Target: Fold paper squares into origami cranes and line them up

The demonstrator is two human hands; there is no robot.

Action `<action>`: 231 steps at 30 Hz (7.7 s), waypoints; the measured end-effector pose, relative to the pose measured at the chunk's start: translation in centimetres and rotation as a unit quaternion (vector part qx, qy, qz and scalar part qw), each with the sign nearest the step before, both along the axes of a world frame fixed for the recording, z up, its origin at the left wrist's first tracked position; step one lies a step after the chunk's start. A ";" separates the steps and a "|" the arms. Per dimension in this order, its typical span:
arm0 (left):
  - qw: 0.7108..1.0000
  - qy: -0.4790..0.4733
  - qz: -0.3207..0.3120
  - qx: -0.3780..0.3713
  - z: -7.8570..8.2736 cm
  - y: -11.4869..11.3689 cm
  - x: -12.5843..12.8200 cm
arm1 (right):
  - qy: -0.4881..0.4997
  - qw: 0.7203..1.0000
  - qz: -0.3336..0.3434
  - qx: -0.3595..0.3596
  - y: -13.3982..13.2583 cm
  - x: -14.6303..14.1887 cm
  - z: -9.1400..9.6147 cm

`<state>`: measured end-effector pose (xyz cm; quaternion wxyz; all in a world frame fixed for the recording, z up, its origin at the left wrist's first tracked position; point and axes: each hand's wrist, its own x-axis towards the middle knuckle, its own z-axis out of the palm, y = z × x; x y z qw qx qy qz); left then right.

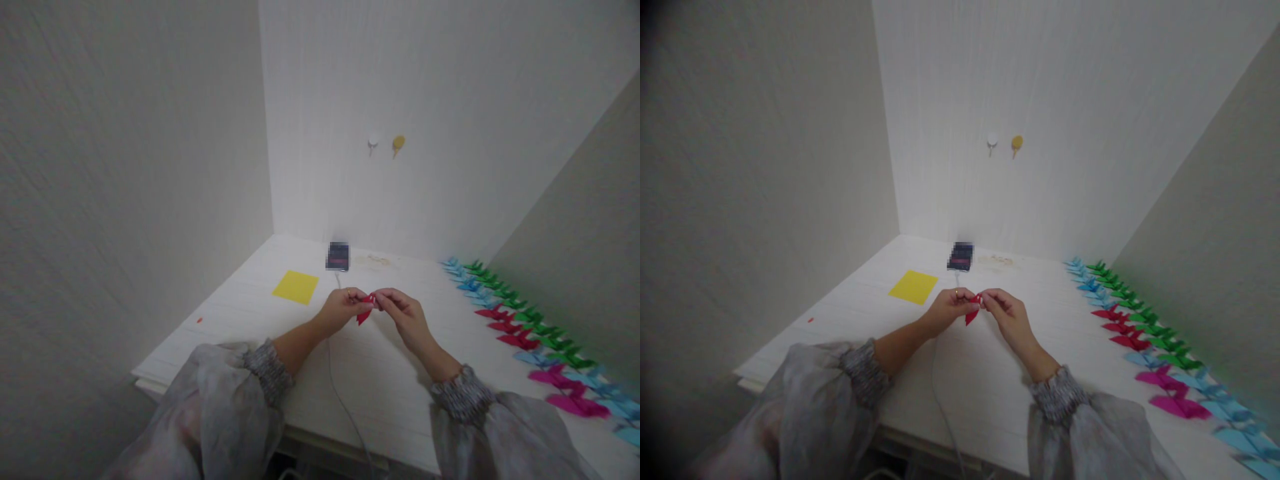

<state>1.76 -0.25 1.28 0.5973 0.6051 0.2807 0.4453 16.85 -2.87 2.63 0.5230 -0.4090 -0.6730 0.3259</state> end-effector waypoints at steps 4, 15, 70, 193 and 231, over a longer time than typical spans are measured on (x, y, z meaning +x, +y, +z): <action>0.999 -0.011 -0.022 -0.035 0.1 -0.1 -0.1 | -0.058 0.998 0.007 0.019 -0.2 0.6 1.0; 0.994 -0.011 -0.082 -0.073 -0.1 -0.1 -0.2 | -0.128 0.989 0.064 0.035 -0.3 1.6 1.8; 0.987 0.055 0.101 0.115 -0.6 0.0 0.3 | -0.355 0.881 -0.037 0.310 -0.2 1.9 0.9; 0.970 0.092 0.065 0.214 -0.7 0.4 0.1 | -0.130 0.990 -0.060 -0.017 0.3 0.5 0.4; 0.999 -0.020 0.016 -0.039 -0.1 0.2 0.3 | -0.062 0.994 -0.047 0.083 -0.4 0.1 0.6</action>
